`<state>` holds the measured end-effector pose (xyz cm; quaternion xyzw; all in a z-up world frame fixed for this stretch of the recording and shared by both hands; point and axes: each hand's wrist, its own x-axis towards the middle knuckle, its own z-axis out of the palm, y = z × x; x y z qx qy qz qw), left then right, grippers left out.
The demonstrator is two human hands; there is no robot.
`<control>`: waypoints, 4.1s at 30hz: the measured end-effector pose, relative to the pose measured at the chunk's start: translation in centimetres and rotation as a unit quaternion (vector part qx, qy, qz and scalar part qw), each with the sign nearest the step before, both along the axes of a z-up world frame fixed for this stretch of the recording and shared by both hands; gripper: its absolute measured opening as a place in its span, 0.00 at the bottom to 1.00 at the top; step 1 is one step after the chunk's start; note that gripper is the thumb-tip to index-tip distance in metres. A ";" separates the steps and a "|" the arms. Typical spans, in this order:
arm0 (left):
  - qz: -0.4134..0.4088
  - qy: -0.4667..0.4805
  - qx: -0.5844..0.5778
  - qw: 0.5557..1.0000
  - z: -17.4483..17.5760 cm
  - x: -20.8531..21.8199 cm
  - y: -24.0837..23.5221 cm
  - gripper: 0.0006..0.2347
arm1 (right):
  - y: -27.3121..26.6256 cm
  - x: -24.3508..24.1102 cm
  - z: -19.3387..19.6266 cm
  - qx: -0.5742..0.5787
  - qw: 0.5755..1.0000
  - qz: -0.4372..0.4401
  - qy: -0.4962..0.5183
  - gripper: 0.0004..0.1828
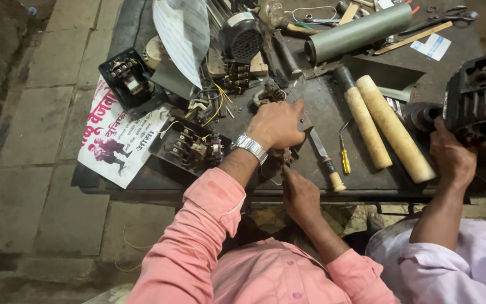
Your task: The person uses a knife and screwdriver to scrape and adjust contacts inside a small electrical component on a cluttered workbench. They repeatedly scrape the interior surfaces, reposition the component, and occasionally use a screwdriver to manipulate internal parts.
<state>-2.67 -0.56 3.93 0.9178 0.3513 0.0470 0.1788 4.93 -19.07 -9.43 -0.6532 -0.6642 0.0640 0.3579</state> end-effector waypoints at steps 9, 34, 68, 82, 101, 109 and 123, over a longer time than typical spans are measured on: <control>-0.003 -0.009 0.020 1.000 -0.6 0.1 0.0 0.22 | 1.2 -0.3 0.5 -0.087 0.994 -0.037 0.054 0.13; 0.001 -0.023 0.008 1.000 -1.2 1.0 0.2 0.25 | 2.6 0.3 -1.5 -0.136 0.991 -0.009 -0.010 0.17; 0.002 -0.024 0.006 1.000 -0.4 0.7 -0.6 0.23 | 3.1 -0.3 -1.7 -0.146 0.987 -0.014 0.069 0.12; -0.002 -0.041 0.042 0.998 -1.2 0.8 -0.4 0.23 | 3.1 -0.9 0.1 -0.179 0.982 -0.028 0.060 0.16; 0.001 -0.049 0.038 0.998 -2.0 0.9 -0.3 0.22 | 2.1 -0.6 -0.7 -0.197 0.980 -0.028 0.023 0.16; 0.002 -0.025 0.022 0.999 -1.1 0.9 -0.7 0.23 | 2.2 -0.1 -1.8 -0.182 0.983 -0.029 -0.024 0.16; 0.015 -0.038 0.014 0.999 -1.4 1.2 -0.5 0.21 | 3.0 0.8 -4.7 -0.150 0.987 -0.034 -0.051 0.17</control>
